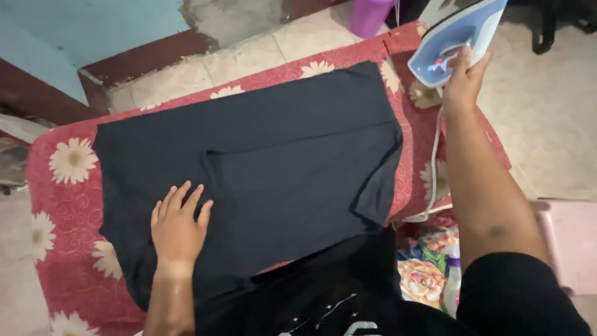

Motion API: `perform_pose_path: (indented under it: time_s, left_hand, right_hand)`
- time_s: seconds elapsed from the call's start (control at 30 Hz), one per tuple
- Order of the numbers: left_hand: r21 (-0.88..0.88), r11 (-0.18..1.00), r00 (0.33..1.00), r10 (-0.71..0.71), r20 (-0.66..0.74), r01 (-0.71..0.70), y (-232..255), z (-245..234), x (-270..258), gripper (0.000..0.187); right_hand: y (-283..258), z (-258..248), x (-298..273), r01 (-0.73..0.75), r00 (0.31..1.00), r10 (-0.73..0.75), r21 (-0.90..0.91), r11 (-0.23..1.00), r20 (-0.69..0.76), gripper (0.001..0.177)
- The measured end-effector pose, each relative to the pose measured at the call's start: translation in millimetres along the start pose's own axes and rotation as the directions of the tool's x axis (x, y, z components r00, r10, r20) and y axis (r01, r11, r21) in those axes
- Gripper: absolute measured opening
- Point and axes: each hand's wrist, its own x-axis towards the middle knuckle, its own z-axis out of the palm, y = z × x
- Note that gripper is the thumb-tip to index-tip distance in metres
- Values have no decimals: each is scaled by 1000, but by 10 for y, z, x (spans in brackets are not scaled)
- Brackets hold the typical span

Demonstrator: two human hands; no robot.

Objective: Ironing and folding a black t-shirt on a floral surface.

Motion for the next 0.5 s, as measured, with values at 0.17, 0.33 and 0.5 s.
perform_pose_path:
  time_s: [0.17, 0.33, 0.5]
  left_hand:
    - [-39, 990, 985, 142, 96, -139, 141, -124, 4, 48]
    - [-177, 978, 990, 122, 74, -108, 129, -34, -18, 58]
    - [-184, 967, 984, 172, -40, -176, 90, 33, -90, 51]
  right_hand:
    - [-185, -206, -383, 169, 976, -218, -539, 825, -28, 33]
    - [-1633, 197, -1546, 205, 933, -30, -462, 863, 358, 47]
    - [-1791, -127, -2152, 706, 499, -130, -315, 634, 857, 51]
